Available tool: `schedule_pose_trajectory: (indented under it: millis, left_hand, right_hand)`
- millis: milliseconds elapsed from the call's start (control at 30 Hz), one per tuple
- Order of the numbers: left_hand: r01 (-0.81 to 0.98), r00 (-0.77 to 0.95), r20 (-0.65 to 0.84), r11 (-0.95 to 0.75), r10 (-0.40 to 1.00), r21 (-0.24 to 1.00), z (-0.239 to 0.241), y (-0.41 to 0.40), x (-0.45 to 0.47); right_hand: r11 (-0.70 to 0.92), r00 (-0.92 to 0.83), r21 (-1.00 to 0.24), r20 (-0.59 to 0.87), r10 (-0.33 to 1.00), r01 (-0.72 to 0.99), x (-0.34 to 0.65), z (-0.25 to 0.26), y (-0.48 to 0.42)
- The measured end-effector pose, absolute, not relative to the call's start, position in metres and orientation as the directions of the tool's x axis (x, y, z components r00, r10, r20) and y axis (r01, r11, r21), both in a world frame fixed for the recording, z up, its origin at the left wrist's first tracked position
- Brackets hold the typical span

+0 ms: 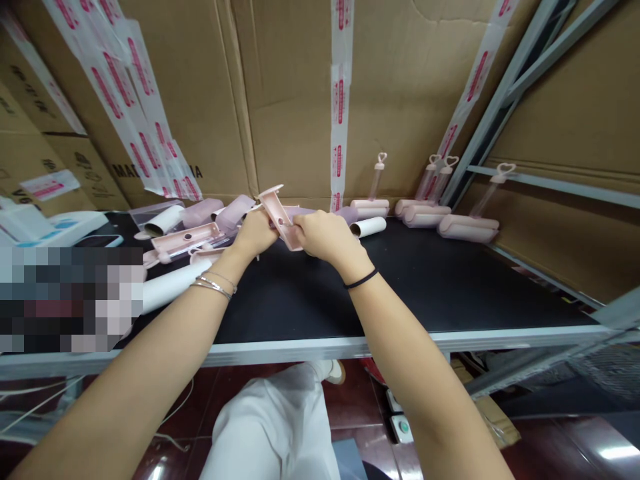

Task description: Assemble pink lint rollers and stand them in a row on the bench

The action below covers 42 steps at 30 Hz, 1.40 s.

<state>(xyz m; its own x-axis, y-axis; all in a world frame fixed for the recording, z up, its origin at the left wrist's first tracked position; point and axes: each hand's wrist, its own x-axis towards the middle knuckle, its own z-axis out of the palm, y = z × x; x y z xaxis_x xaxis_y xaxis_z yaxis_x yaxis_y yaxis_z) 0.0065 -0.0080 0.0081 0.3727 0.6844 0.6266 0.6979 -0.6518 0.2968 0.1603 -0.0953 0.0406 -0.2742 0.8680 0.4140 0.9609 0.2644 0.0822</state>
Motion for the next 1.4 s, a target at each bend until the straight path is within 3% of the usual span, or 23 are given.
schedule_pose_trajectory:
  millis: [167, 500, 1067, 1400]
  left_hand:
    - [0.684, 0.409, 0.626, -0.677, 0.664, 0.272, 0.007, -0.006, 0.007]
    - [0.793, 0.357, 0.599, -0.571, 0.717, 0.211, 0.013, -0.017, 0.008]
    - [0.762, 0.4, 0.635, -0.625, 0.661, 0.171, 0.009, -0.009, 0.006]
    - [0.7, 0.404, 0.658, -0.678, 0.635, 0.225, 0.005, -0.006, 0.005]
  right_hand:
    - [0.271, -0.272, 0.064, 0.424, 0.864, 0.961, 0.157, 0.041, -0.096]
    - [0.266, -0.261, 0.05, 0.439, 0.86, 0.963, 0.157, 0.043, -0.099]
    - [0.281, -0.297, 0.1, 0.41, 0.863, 0.954, 0.157, 0.042, -0.098]
    - [0.303, -0.308, 0.076, 0.403, 0.862, 0.95, 0.158, 0.041, -0.095]
